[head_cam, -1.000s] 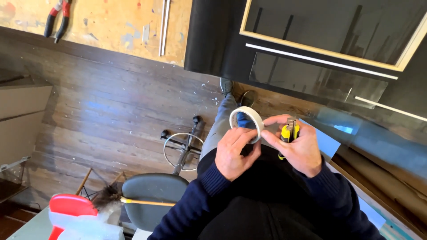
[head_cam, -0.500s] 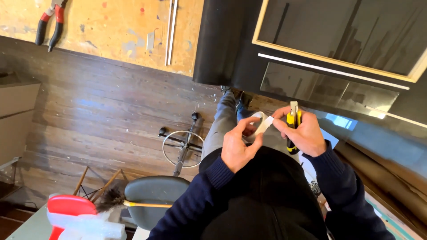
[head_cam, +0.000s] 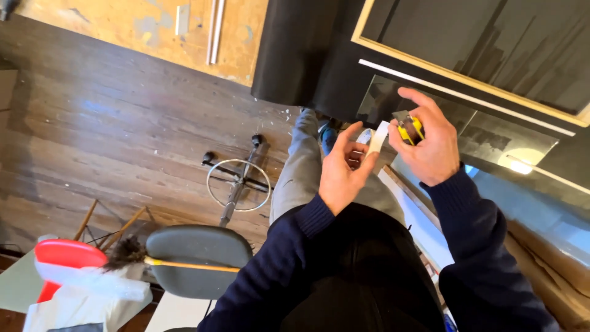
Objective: Measuring and cutting a plastic or foam spacer for an art frame using a utility knife and tape measure.
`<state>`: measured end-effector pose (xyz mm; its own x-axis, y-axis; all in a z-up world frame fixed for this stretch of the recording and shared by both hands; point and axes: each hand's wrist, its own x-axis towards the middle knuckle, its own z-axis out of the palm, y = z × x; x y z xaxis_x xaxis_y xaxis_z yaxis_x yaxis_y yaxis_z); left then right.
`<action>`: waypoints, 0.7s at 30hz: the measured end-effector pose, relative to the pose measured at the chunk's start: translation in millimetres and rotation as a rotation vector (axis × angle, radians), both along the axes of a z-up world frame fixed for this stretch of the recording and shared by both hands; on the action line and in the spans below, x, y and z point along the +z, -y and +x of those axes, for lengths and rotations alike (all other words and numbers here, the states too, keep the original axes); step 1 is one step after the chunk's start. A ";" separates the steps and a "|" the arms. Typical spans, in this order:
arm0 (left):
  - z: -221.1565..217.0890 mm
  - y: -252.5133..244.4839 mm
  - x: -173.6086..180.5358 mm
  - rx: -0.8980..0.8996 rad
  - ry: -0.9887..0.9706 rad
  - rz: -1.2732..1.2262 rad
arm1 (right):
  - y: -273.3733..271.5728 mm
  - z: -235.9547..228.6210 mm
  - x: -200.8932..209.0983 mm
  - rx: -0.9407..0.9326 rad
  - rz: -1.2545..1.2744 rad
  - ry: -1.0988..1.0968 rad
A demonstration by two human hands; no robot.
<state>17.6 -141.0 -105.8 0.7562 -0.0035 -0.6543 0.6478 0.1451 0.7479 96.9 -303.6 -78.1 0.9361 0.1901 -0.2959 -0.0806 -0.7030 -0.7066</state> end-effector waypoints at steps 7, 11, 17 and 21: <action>-1.8 13.9 -3.3 0.072 -0.007 -0.026 | 8.1 0.0 -9.9 0.028 0.006 0.011; 1.8 16.9 2.8 0.084 -0.024 -0.021 | 8.5 4.0 -8.0 0.030 -0.013 0.003; -7.0 16.1 -3.9 0.098 -0.051 0.032 | 7.2 3.5 -7.2 0.022 0.015 -0.027; -15.0 11.7 -4.7 0.116 -0.052 0.051 | 1.4 -3.2 -2.9 0.077 0.023 0.030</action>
